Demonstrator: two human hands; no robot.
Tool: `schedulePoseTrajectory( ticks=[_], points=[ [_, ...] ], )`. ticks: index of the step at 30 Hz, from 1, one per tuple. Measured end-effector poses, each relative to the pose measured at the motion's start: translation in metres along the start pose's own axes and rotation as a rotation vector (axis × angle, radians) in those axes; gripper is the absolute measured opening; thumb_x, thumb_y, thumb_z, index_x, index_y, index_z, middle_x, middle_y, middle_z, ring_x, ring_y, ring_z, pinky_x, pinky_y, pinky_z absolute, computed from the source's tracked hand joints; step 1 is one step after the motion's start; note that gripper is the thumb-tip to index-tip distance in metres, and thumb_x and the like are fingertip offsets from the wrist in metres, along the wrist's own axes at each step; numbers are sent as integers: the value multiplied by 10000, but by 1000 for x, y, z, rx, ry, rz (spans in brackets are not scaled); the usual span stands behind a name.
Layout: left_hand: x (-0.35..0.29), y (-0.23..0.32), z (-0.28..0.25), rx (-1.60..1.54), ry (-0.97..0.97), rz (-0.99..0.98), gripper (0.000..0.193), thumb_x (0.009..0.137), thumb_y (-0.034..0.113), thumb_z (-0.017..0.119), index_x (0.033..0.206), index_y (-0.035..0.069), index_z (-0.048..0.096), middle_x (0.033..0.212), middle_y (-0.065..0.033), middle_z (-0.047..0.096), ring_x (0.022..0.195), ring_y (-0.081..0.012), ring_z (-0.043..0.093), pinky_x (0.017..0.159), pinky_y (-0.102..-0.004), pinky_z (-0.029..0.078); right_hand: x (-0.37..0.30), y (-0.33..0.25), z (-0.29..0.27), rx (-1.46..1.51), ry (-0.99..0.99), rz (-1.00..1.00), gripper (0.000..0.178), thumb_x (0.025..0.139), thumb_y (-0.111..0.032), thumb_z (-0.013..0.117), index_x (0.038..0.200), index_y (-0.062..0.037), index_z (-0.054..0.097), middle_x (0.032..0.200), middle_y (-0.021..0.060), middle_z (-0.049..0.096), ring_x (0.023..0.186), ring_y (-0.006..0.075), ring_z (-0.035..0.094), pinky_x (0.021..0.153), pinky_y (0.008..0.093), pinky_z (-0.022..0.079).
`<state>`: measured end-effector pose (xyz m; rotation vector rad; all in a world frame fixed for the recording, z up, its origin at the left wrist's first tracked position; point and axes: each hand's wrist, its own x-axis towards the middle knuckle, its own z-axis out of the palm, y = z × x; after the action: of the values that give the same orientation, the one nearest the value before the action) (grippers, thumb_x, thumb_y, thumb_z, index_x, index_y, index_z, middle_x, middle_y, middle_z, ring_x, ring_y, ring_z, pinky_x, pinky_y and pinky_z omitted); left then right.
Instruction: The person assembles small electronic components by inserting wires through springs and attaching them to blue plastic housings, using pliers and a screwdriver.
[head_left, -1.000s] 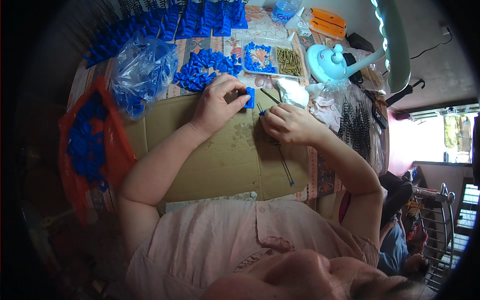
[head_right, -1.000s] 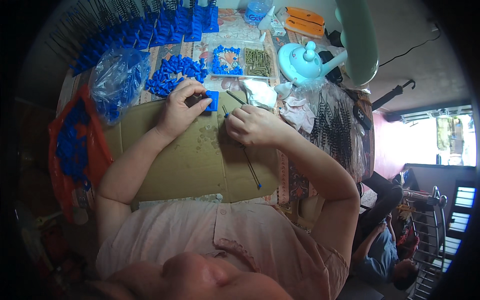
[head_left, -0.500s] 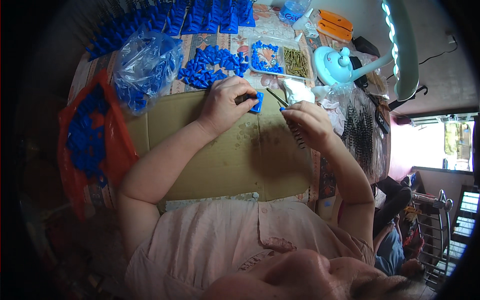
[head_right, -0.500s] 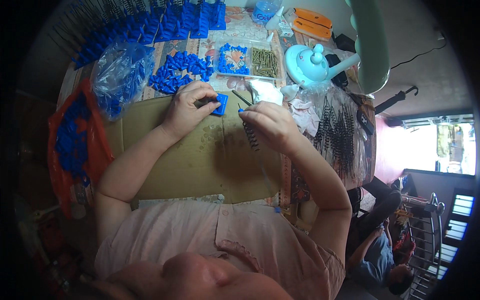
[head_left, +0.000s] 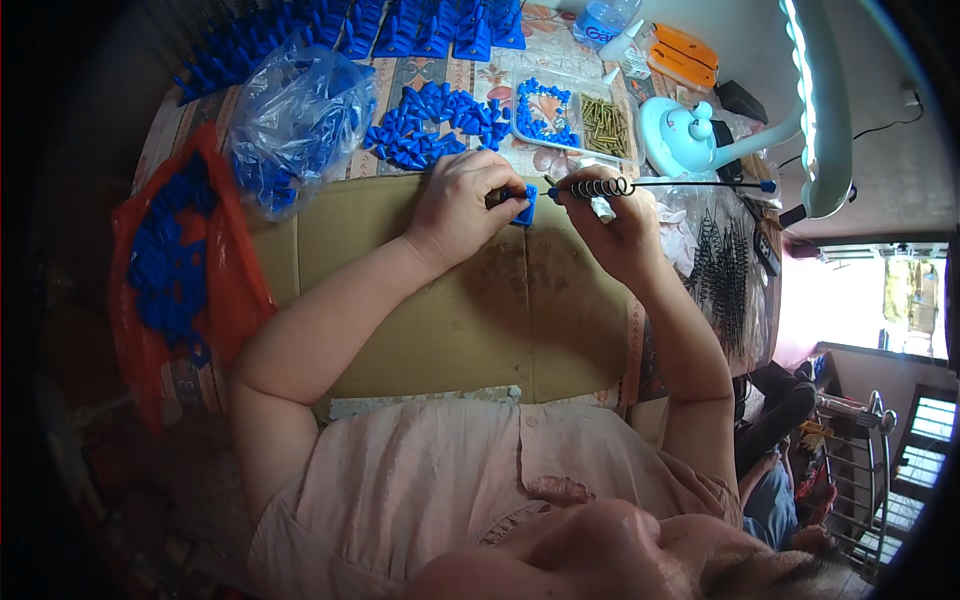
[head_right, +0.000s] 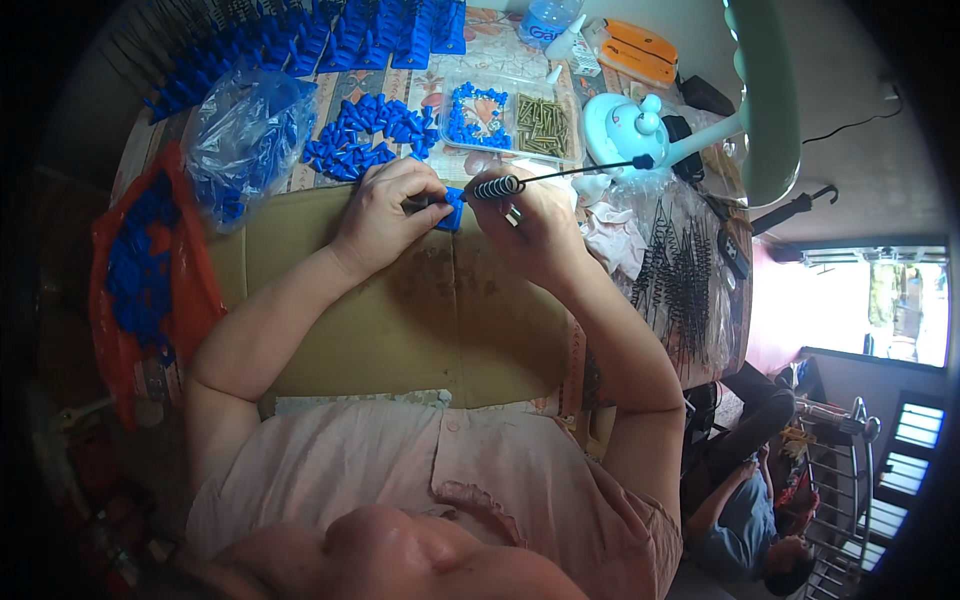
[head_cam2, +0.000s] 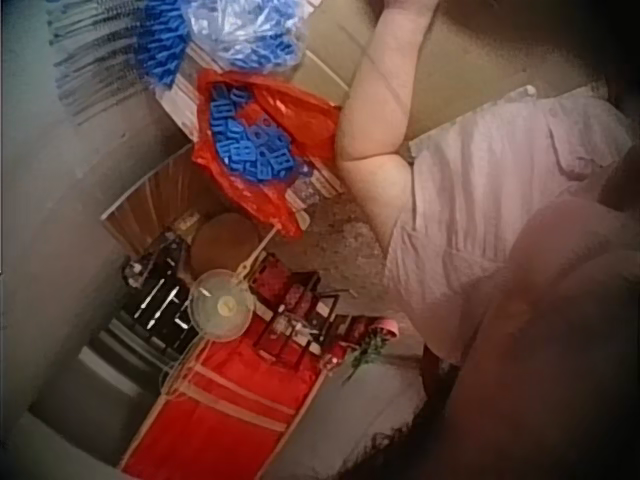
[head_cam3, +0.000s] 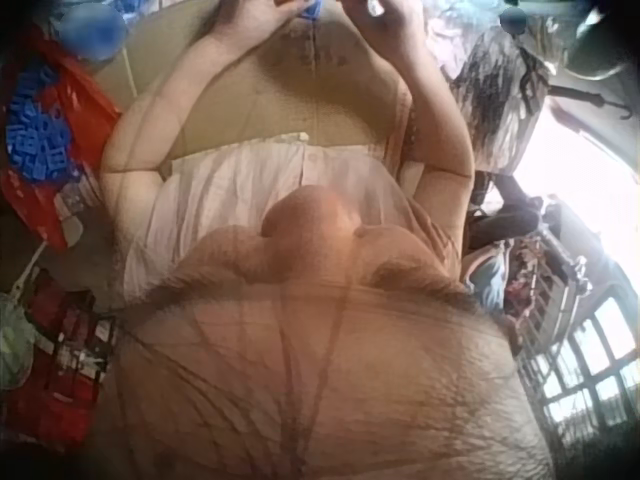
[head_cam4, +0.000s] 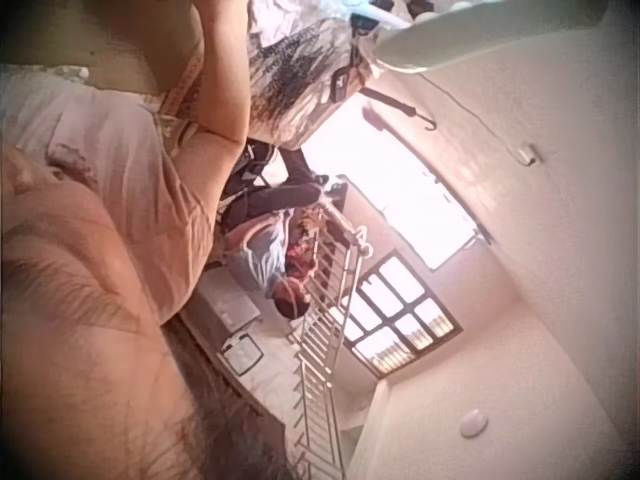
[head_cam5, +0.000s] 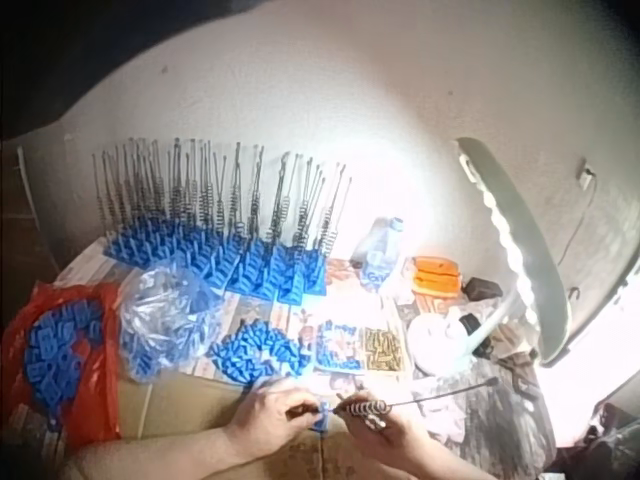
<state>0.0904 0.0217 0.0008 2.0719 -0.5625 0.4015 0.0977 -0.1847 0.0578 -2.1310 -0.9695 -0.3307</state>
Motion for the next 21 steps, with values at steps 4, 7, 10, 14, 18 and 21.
schedulePoseTrajectory(
  ticks=[4, 7, 10, 14, 18, 21],
  points=[
    [-1, -1, 0, -3, -8, 3, 141, 740, 121, 745, 817, 49, 652, 849, -70, 635, 845, -254, 614, 769, -366, 464, 3, -2, 3, 8, -40, 101, 125, 827, 3, 647, 949, -24, 637, 790, 83, 681, 709, 166, 668, 628, 292, 506],
    [-1, -1, 0, 6, -2, 7, 141, 747, 133, 744, 821, 54, 654, 852, -69, 634, 849, -257, 612, 772, -371, 457, 5, -4, 5, 24, -50, 114, 127, 821, 8, 646, 944, -21, 634, 785, 89, 680, 710, 182, 673, 631, 297, 507],
    [-1, -1, 0, 19, 0, 11, 148, 755, 153, 747, 830, 63, 657, 858, -64, 634, 857, -257, 610, 782, -372, 447, 4, 0, 9, 45, -16, 63, 141, 819, -35, 658, 956, -48, 630, 776, 55, 630, 623, 157, 594, 563, 291, 471],
    [-2, -1, 0, 33, -1, 9, 156, 760, 175, 751, 838, 75, 661, 865, -55, 632, 868, -251, 606, 797, -369, 432, 4, 0, 8, 22, -34, 70, 136, 826, -51, 655, 959, -49, 629, 783, 56, 631, 630, 160, 598, 574, 290, 477],
    [-2, -1, 0, 36, -8, 2, 152, 760, 172, 750, 837, 75, 661, 865, -50, 630, 872, -247, 605, 803, -370, 428, 4, 1, 8, 16, -46, 80, 132, 827, -58, 652, 957, -50, 629, 784, 61, 631, 633, 167, 600, 578, 292, 479],
    [-1, 0, 0, 24, -12, -8, 146, 761, 166, 749, 837, 75, 663, 858, -50, 630, 860, -247, 606, 790, -369, 431, 7, -2, 7, 20, -58, 83, 131, 816, -22, 653, 944, -38, 632, 778, 75, 649, 658, 175, 627, 599, 293, 488]
  ],
)
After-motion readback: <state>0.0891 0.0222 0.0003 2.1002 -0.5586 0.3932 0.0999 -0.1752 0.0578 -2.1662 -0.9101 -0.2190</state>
